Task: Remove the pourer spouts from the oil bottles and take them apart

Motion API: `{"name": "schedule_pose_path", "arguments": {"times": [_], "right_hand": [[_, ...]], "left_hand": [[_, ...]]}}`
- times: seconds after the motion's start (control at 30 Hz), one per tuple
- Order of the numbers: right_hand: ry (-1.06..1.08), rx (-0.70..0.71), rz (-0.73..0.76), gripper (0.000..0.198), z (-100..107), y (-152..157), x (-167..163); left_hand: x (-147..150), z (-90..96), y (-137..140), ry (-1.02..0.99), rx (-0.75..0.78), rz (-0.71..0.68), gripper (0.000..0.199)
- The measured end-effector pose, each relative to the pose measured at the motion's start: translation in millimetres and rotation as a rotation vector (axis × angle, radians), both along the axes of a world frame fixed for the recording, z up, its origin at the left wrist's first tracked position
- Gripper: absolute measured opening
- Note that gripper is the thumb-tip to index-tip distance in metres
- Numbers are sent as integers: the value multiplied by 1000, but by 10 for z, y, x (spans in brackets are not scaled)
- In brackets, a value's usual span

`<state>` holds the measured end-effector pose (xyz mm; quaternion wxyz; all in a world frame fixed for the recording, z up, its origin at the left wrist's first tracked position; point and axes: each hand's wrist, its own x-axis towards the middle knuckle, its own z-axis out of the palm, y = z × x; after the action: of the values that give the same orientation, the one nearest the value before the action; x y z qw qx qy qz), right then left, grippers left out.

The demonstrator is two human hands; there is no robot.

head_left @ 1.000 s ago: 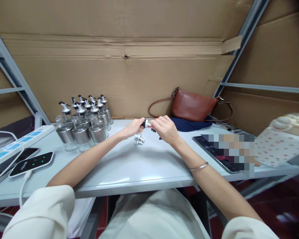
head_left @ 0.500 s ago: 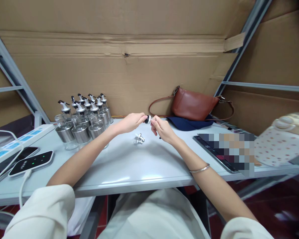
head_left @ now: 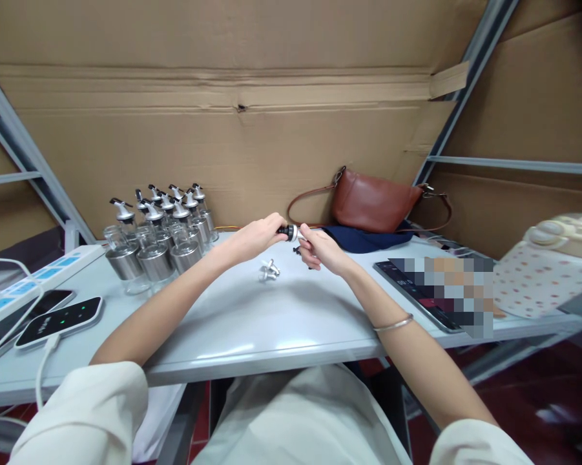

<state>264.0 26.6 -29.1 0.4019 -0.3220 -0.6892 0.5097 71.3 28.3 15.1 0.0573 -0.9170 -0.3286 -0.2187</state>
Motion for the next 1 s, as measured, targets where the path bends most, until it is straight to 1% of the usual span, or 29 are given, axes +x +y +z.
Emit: {"name": "schedule_pose_path", "arguments": {"times": [0.1,0.17,0.23,0.3,0.37,0.43,0.5,0.57,0.67,0.73,0.8,0.87,1.0], "right_hand": [[2,-54,35,55,8,-13,11],[-17,-12,19,54,2,-11,0],[-58,88,-24,52,-15,9,-7],[-110,214,-99,49,-43,51,5],[-182,341,-199,42,-76,106,35],[-277,444,-280,32,-108,161,69],[-356,510,-318,26,-136,203,93],[-399,538,-323,24,-159,228,106],[-418,516,-303,23,-185,235,119],[-405,488,-294,21,-194,229,127],[-391,471,-293,19,-193,222,132],[-402,479,-283,17,-181,214,132],[-523,556,-230,18,-146,188,125]], "left_hand": [[-6,33,-24,20,34,-28,11],[-23,53,-23,26,32,-21,13],[-58,71,7,41,10,21,14],[-108,89,73,67,-33,75,18],[-158,97,171,128,-69,149,26],[-185,71,287,214,-86,224,25],[-172,-7,407,289,-89,283,21],[-131,-135,514,328,-98,308,22],[-81,-357,635,385,-111,329,22],[-90,-469,685,413,-112,338,21],[-128,-528,714,428,-105,343,22],[-173,-545,730,433,-96,341,24],[-217,-552,755,426,-95,317,26]]}}
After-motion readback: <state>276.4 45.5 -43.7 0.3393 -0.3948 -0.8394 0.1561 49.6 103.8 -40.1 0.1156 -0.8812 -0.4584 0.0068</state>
